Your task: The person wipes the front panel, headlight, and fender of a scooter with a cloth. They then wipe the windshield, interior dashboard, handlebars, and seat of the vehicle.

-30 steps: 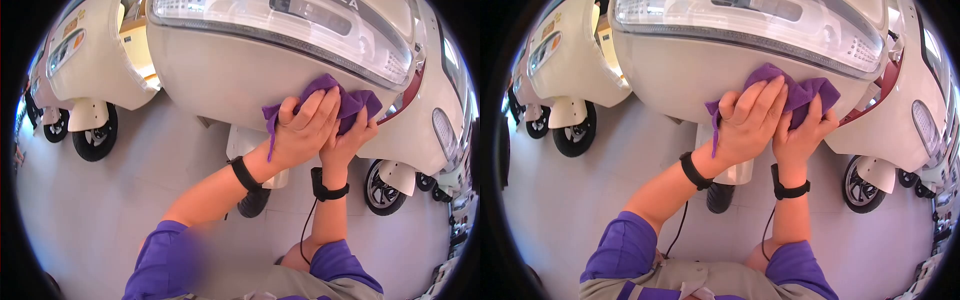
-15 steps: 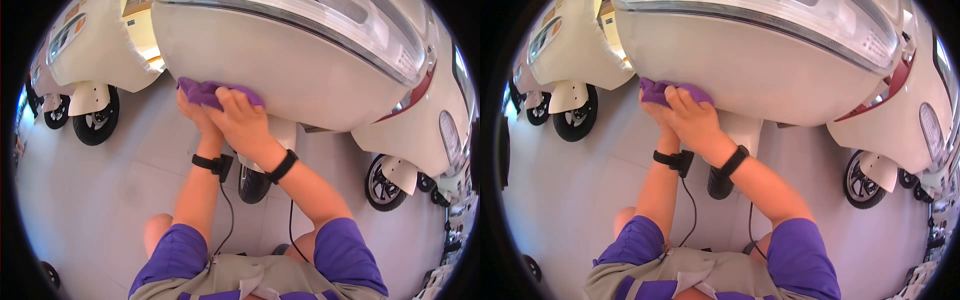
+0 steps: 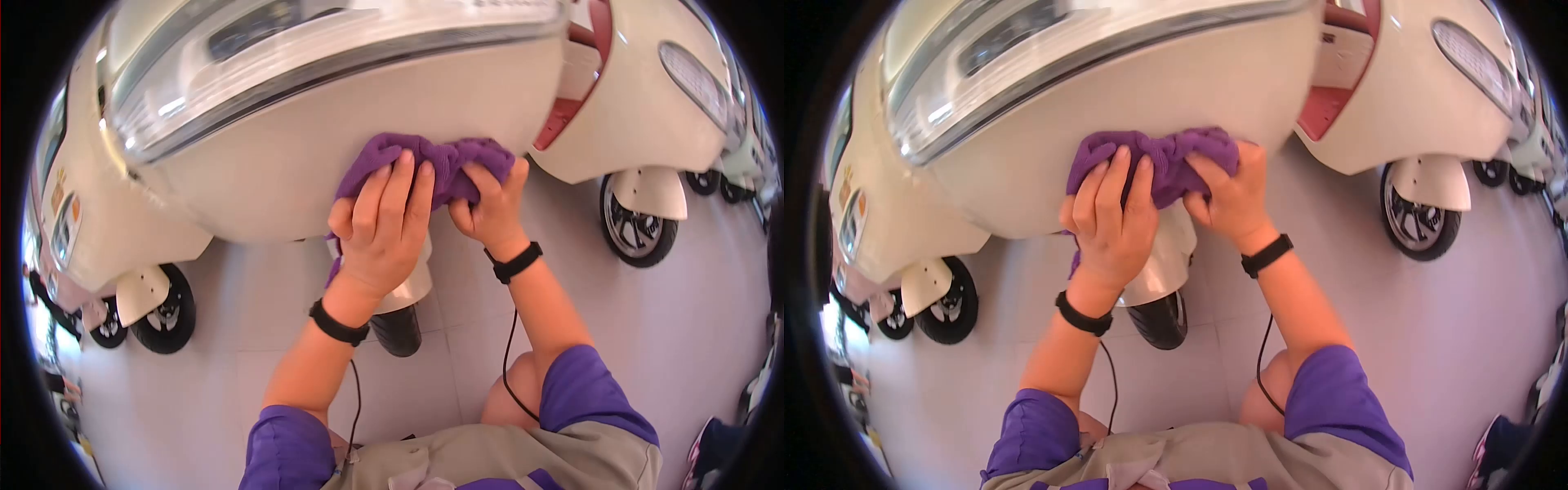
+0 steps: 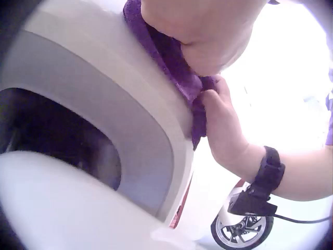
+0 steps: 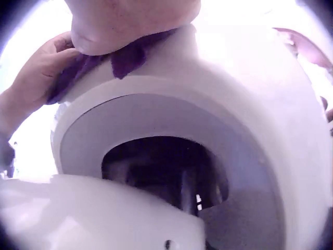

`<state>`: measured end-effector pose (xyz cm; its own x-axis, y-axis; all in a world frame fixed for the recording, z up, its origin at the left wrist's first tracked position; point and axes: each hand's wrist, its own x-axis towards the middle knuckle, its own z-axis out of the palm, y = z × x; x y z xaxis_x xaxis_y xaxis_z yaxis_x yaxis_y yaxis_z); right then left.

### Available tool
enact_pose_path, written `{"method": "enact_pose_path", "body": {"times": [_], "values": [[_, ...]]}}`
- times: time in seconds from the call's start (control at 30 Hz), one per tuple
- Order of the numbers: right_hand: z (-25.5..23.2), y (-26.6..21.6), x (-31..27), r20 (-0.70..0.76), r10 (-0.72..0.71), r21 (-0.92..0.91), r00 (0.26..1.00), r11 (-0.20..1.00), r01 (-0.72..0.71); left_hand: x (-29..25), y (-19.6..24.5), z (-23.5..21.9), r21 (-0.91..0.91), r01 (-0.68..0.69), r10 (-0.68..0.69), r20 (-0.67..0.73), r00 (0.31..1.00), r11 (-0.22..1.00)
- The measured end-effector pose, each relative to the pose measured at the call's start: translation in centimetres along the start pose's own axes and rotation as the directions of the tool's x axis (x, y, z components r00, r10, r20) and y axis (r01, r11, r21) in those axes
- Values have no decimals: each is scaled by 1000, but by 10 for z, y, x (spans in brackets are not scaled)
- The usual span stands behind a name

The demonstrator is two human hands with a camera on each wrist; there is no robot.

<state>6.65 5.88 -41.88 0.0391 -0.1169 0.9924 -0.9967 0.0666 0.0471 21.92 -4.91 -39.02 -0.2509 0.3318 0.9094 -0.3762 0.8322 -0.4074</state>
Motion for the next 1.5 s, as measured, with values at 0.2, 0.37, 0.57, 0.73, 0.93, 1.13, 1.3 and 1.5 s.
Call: {"method": "enact_pose_path", "body": {"times": [0.2,0.37,0.57,0.73,0.93,1.13,1.3,1.5], "values": [[-1,-30,13,-37,216,134,976,969,-209,31,11,-25,80,-105,73,328,942,991],[-8,3,55,-140,76,242,987,970,-41,56,4,0,77,-138,104,341,934,987],[-19,66,12,-233,491,174,839,870,-461,95,83,34,-122,-213,246,489,837,969],[-31,72,-15,-107,546,179,831,832,-525,91,103,57,-67,-325,307,548,778,943],[-36,142,23,-110,445,211,889,884,-417,138,136,97,-25,-166,155,509,846,986],[-35,204,5,70,649,297,758,712,-636,130,186,161,82,-114,60,488,871,990],[11,182,-119,321,818,118,477,465,-877,48,197,181,-72,-382,325,680,658,921],[21,138,-149,251,794,143,554,535,-833,11,181,160,-221,-413,439,697,567,884]]}}
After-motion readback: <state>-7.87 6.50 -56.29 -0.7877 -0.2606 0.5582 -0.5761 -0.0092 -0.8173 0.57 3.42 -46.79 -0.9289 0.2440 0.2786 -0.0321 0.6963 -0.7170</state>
